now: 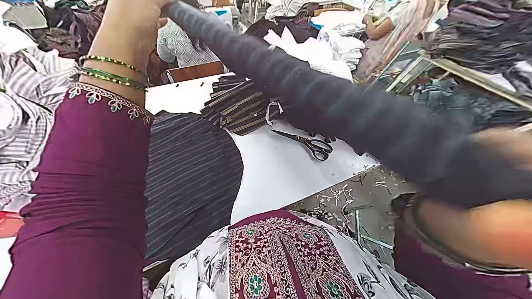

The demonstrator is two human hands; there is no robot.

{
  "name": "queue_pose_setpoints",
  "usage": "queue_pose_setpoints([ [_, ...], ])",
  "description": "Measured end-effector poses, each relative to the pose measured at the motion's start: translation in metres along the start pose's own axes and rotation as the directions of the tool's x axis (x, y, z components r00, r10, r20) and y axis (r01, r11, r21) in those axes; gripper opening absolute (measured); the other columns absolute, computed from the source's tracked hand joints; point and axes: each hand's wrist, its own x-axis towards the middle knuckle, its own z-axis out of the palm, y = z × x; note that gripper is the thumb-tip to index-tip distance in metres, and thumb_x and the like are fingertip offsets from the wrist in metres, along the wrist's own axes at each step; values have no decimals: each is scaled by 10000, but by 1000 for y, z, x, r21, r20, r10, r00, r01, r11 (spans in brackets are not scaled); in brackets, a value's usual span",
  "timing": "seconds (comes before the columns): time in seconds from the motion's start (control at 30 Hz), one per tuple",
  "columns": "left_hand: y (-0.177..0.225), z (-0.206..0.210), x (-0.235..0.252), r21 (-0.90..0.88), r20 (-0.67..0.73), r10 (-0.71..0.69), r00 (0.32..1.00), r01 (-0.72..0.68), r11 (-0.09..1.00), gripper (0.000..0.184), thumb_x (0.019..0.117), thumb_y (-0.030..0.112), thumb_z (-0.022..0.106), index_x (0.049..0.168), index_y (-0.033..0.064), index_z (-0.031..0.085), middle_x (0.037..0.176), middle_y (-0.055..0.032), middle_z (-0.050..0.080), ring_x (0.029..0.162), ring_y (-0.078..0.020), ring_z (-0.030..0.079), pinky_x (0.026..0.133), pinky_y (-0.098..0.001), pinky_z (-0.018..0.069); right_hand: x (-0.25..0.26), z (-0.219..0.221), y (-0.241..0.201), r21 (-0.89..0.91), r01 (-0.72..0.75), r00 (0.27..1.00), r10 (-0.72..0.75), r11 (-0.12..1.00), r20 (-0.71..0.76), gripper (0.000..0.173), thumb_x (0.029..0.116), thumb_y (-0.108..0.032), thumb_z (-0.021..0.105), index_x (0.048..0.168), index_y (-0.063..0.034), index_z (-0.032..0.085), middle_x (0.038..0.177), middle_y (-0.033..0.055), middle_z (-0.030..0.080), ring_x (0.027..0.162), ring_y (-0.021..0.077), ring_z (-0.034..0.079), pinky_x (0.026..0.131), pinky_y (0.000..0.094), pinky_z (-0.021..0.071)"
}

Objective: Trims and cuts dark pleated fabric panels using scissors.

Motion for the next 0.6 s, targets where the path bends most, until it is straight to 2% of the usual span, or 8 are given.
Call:
queue_pose_setpoints([
  [0.03,-15,-6,-2,88,34,-47,998,44,995,137,970,71,624,1107,76,615,1001,16,613,918,-31,606,831,-233,525,-2,25,-5,50,127,984,-132,991,118,144,1040,-262,586,1006,-146,664,797,-24,558,752,60,554,718,199,468],
  [0.1,-51,-19,-12,295,92,-168,981,134,946,385,1017,156,563,1385,46,539,1285,-114,582,1104,-115,581,961,-305,475,-5,94,2,166,305,930,-331,938,158,190,1068,-202,537,928,-91,603,675,43,462,605,172,478,595,278,424],
  [0.13,-76,-27,-18,369,95,-213,972,164,915,431,1021,161,555,1426,22,503,1347,-182,575,1169,-182,584,1012,-366,467,-12,127,9,232,314,917,-358,921,177,227,1077,-190,519,906,-71,611,635,58,491,570,196,508,568,300,442],
  [0.23,-154,-44,-46,507,0,-342,940,295,810,413,1015,117,580,1385,-58,516,1260,-305,612,1161,-383,604,1024,-540,447,-49,212,28,379,220,888,-345,899,304,250,1033,-153,551,857,-17,665,605,85,582,547,221,601,521,329,471],
  [0.33,-192,-40,-81,598,-82,-488,869,435,673,468,1022,177,561,1438,-23,485,1350,-299,598,1296,-494,536,1050,-716,364,-89,263,34,423,68,805,-300,903,511,189,990,-122,601,900,8,704,678,127,663,613,270,683,541,390,524],
  [0.47,-159,17,-135,683,255,-466,847,182,707,529,1072,275,518,1488,-42,441,1453,-325,501,1387,-512,442,1103,-743,288,-112,284,31,418,-43,689,-276,908,670,174,993,-95,596,937,24,709,738,167,685,672,327,711,578,454,551],
  [0.53,-138,53,-172,658,427,-430,796,53,752,549,1058,300,552,1482,-35,459,1492,-313,464,1420,-514,398,1107,-743,296,-109,286,25,430,-99,648,-270,897,713,176,997,-86,588,963,31,715,787,177,706,733,337,729,632,473,567],
  [0.6,-130,84,-211,650,516,-449,729,9,760,655,1045,372,570,1533,-30,400,1577,-323,355,1490,-533,267,1140,-752,222,-107,287,19,481,-143,575,-324,865,751,162,998,-57,582,1001,35,716,836,187,715,783,349,732,674,490,569],
])
